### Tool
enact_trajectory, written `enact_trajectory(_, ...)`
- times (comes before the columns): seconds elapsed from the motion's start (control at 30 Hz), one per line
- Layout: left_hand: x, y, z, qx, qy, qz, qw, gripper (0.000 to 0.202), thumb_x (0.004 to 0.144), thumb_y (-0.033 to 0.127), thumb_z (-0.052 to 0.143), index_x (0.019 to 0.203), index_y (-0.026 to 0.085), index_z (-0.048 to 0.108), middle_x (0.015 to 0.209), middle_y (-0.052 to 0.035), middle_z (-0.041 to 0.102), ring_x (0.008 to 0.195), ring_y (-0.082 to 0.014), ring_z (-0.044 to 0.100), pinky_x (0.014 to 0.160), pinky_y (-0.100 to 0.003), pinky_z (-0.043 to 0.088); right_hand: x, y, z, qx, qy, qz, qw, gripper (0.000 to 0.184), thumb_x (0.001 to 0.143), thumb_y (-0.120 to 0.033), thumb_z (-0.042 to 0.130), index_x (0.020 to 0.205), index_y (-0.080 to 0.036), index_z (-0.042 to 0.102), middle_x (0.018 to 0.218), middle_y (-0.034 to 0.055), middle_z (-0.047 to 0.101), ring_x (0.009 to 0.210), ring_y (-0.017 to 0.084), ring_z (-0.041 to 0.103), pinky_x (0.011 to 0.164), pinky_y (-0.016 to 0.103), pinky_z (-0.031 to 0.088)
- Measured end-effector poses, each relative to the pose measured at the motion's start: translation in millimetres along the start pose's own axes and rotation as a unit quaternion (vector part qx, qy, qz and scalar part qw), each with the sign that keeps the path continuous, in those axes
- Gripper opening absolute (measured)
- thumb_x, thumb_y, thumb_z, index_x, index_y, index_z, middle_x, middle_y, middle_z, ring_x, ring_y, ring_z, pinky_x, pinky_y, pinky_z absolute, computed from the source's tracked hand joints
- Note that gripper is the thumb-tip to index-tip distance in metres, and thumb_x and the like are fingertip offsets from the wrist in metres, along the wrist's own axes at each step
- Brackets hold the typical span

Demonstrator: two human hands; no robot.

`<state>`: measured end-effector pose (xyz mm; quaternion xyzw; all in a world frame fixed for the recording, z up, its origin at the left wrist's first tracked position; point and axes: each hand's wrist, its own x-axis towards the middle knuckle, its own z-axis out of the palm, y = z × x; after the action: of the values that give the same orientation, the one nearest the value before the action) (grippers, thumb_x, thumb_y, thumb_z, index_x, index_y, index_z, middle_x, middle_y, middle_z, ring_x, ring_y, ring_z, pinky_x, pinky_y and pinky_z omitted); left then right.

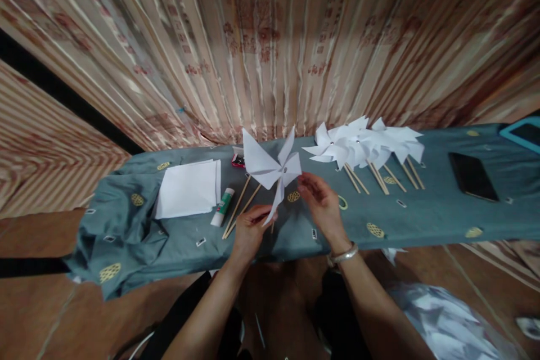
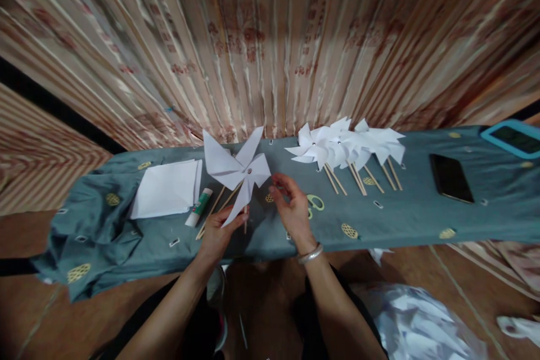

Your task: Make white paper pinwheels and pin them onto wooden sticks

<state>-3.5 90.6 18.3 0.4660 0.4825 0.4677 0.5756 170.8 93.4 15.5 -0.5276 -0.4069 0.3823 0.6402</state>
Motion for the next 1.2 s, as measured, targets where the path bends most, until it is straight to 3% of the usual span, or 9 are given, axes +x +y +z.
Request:
enact_trajectory(0.13,-1,-2,3.2,-0.005,-0.011,-0.01,1.0,0.017,0.06,0.028,0.08,0.075,0.021,0.08,0.078,-0.0034,0.075,0.077,-0.0194,0.067,0.073,-0.029,0.052,4,0,-1,0.036,-0.002,0.005,0.999,0.034,0.074,-0.034,0.076,0.106,-0.027,0.068,0.1,0.0023,0.074,0.098,0.018,0.067,0.092,0.035,0.051)
enact_trajectory(0.4,3,-13,2.5,0.012,-0.011,-0.014,1.0,0.021,0.058,0.032,0.08,0.075,0.02,0.079,0.077,-0.0023,0.074,0.075,-0.019,0.066,0.072,-0.03,0.052,4,-1,1,0.055,-0.023,0.006,0.998,0.03,0.069,-0.039,0.079,0.095,-0.025,0.071,0.087,0.0009,0.076,0.081,0.017,0.069,0.079,0.033,0.055)
enact_trajectory(0.67,7,-23,0.7,-0.005,0.0,-0.024,1.0,0.019,0.057,0.032,0.08,0.073,0.02,0.078,0.073,-0.0013,0.074,0.071,-0.0178,0.065,0.071,-0.029,0.053,-1,-9,2,0.081,-0.035,0.061,0.994,0.032,0.064,-0.041,0.083,0.089,-0.023,0.073,0.076,-0.0008,0.075,0.069,0.015,0.067,0.071,0.03,0.055)
enact_trajectory(1.03,1,1,3.9,0.024,0.004,-0.017,1.0,0.02,0.059,0.029,0.078,0.077,0.021,0.08,0.079,-0.0018,0.076,0.077,-0.0205,0.068,0.075,-0.031,0.053,-7,-12,6,0.122,-0.048,0.088,0.987,0.031,0.06,-0.04,0.086,0.086,-0.025,0.075,0.071,-0.0023,0.073,0.067,0.014,0.065,0.07,0.028,0.054)
enact_trajectory(1.2,2,0,3.4,0.016,0.006,-0.022,1.0,0.017,0.058,0.027,0.078,0.074,0.021,0.079,0.08,-0.0027,0.076,0.076,-0.0198,0.068,0.074,-0.031,0.053,-7,-17,7,0.149,-0.055,0.114,0.981,0.032,0.056,-0.038,0.089,0.082,-0.025,0.076,0.065,-0.0041,0.07,0.062,0.012,0.062,0.067,0.026,0.053)
